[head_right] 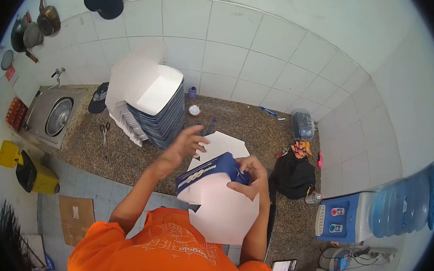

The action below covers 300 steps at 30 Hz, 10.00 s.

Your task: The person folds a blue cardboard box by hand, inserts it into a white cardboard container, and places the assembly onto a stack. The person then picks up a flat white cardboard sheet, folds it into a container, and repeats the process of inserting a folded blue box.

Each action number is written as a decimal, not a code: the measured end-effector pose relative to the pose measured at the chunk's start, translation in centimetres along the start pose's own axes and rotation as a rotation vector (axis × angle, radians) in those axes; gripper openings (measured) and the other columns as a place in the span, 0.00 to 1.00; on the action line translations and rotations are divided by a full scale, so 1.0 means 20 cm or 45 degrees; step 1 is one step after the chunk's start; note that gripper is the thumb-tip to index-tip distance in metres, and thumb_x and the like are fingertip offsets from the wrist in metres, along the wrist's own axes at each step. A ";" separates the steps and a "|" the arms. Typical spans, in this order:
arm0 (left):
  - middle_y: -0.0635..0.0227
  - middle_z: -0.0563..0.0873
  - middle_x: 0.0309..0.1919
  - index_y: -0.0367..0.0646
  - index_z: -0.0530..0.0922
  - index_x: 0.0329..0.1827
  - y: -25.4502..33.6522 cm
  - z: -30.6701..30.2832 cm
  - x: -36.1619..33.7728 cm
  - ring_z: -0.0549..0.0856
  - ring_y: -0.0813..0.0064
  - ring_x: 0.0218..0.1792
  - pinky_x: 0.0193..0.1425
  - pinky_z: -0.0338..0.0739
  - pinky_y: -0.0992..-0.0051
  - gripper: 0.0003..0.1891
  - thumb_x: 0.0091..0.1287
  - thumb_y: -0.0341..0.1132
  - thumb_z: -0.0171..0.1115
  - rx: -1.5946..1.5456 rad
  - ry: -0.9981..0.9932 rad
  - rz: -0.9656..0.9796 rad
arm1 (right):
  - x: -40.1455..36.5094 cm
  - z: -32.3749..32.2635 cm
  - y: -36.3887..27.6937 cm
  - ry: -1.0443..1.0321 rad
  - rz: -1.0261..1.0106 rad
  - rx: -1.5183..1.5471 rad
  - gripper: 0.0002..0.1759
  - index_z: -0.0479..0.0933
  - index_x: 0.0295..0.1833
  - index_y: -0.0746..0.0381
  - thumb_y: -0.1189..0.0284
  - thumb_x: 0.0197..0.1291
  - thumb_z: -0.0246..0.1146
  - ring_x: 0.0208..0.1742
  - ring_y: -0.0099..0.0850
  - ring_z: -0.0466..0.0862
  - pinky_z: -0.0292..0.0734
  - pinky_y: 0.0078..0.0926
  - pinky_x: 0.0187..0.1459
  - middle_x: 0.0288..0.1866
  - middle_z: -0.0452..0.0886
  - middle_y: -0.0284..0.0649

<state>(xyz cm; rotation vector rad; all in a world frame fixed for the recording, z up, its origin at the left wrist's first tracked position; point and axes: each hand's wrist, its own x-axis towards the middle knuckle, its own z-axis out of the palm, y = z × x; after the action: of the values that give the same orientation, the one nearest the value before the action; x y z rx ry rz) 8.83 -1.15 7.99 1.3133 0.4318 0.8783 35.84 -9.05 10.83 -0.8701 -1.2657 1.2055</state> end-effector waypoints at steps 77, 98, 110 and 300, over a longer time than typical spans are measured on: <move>0.64 0.81 0.20 0.47 0.75 0.65 0.16 -0.57 -0.14 0.86 0.63 0.23 0.30 0.80 0.61 0.44 0.46 0.56 0.85 1.696 1.448 0.525 | 1.19 1.22 0.25 -0.731 -0.567 -1.646 0.17 0.81 0.46 0.66 0.63 0.62 0.58 0.35 0.54 0.88 0.83 0.52 0.37 0.32 0.86 0.57; 0.69 0.83 0.54 0.53 0.84 0.58 0.20 -0.39 0.02 0.73 0.53 0.70 0.80 0.55 0.43 0.20 0.61 0.34 0.74 2.004 0.896 0.578 | 1.94 0.74 0.42 -0.514 -0.078 -1.454 0.31 0.80 0.68 0.51 0.47 0.77 0.42 0.69 0.54 0.79 0.71 0.53 0.70 0.68 0.82 0.50; 0.69 0.83 0.63 0.54 0.83 0.64 0.17 -0.35 0.00 0.71 0.52 0.75 0.81 0.51 0.43 0.21 0.67 0.32 0.70 2.089 0.928 0.554 | 0.70 0.22 1.10 -0.174 -0.099 -1.157 0.36 0.72 0.70 0.62 0.59 0.60 0.72 0.76 0.53 0.70 0.68 0.50 0.72 0.72 0.73 0.57; 0.78 0.80 0.26 0.42 0.81 0.38 -0.46 0.42 0.05 0.74 0.90 0.28 0.31 0.67 0.82 0.17 0.83 0.44 0.55 -0.106 0.711 -0.009 | -0.09 0.22 0.47 0.543 -0.516 -1.238 0.27 0.83 0.60 0.62 0.81 0.51 0.75 0.60 0.46 0.83 0.79 0.40 0.62 0.60 0.85 0.45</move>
<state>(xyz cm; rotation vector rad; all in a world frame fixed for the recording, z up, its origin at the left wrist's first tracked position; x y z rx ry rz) 18.34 -5.84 1.37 0.9757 0.8225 1.2444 30.12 -9.50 1.94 -1.3714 -1.5561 0.0049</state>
